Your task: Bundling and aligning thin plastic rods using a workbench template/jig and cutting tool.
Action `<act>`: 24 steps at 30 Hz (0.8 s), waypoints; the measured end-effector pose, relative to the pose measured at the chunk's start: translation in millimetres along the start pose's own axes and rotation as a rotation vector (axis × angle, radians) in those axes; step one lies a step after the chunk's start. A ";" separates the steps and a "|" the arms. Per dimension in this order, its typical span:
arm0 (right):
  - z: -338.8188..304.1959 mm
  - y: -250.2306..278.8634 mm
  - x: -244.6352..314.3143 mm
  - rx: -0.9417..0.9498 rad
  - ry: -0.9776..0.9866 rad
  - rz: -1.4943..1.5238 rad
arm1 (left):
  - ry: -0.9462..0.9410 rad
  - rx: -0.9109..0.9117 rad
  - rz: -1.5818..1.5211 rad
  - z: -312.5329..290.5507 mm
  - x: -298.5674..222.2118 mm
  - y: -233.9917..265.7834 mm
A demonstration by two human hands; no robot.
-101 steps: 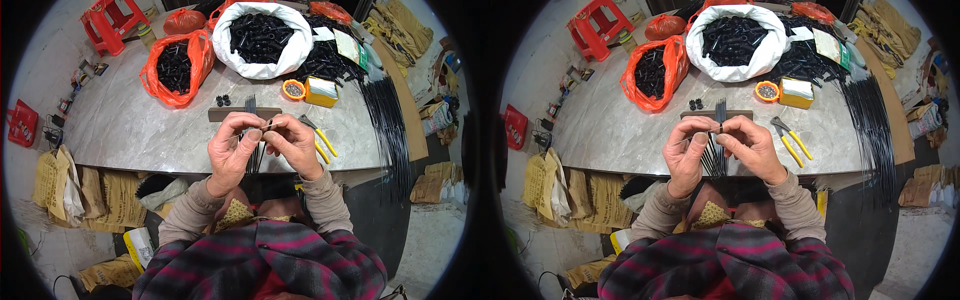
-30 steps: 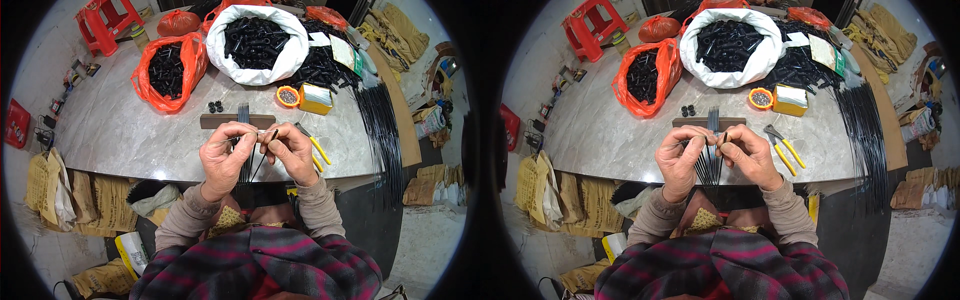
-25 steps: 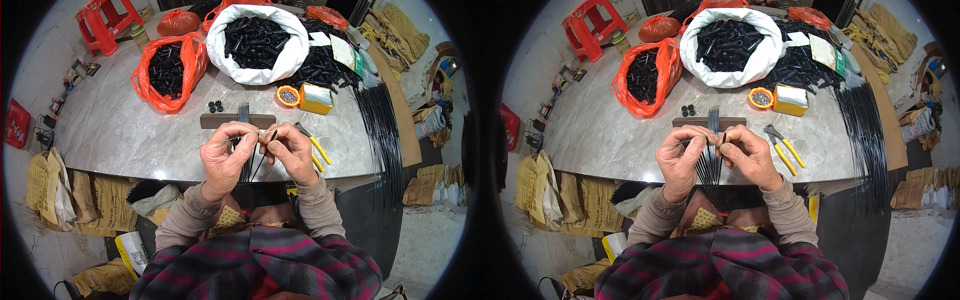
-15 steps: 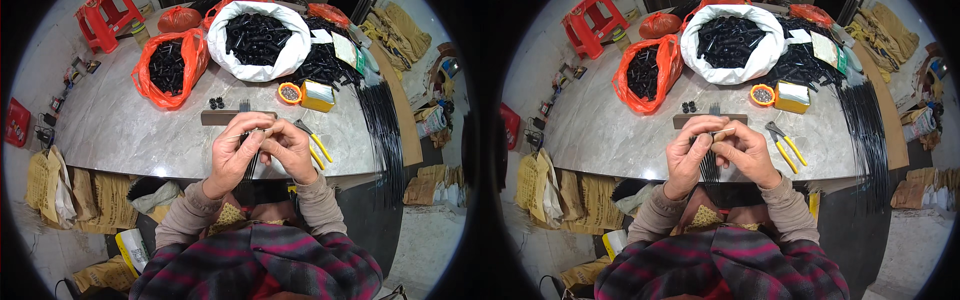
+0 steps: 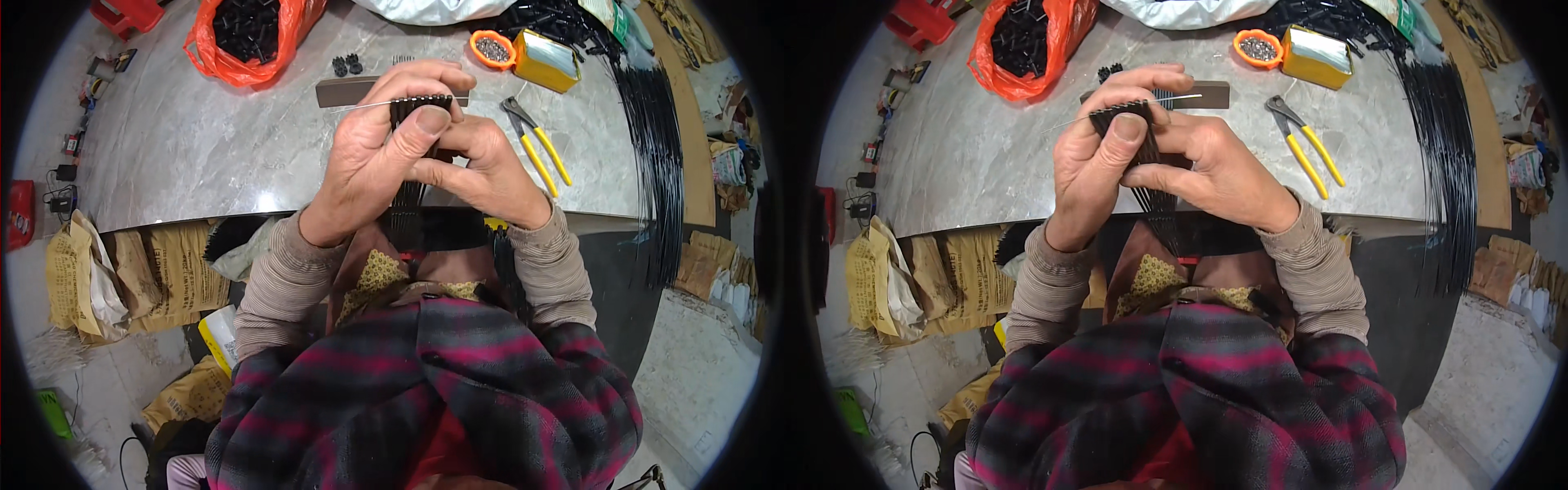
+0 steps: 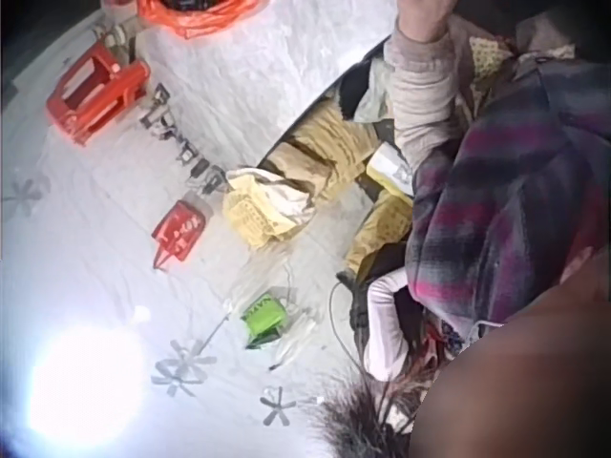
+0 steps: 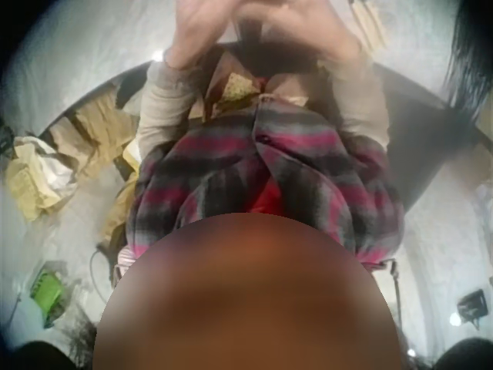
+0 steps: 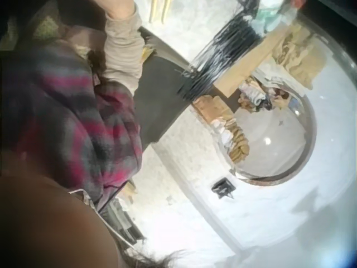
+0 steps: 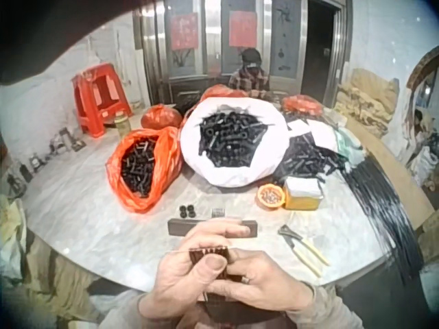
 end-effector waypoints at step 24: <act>-5.5 -1.6 1.0 0.011 0.115 -0.135 | 0.296 0.577 0.391 -92.6 64.5 6.0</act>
Point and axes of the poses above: each hand's wrist, its own z-axis towards the middle knuckle, its own y-axis out of the back of the hand, x = y × z, the point moved 5 cm from there along z, towards the middle knuckle, and after that the axes turned 2 degrees about -z, right-handed, at the moved point
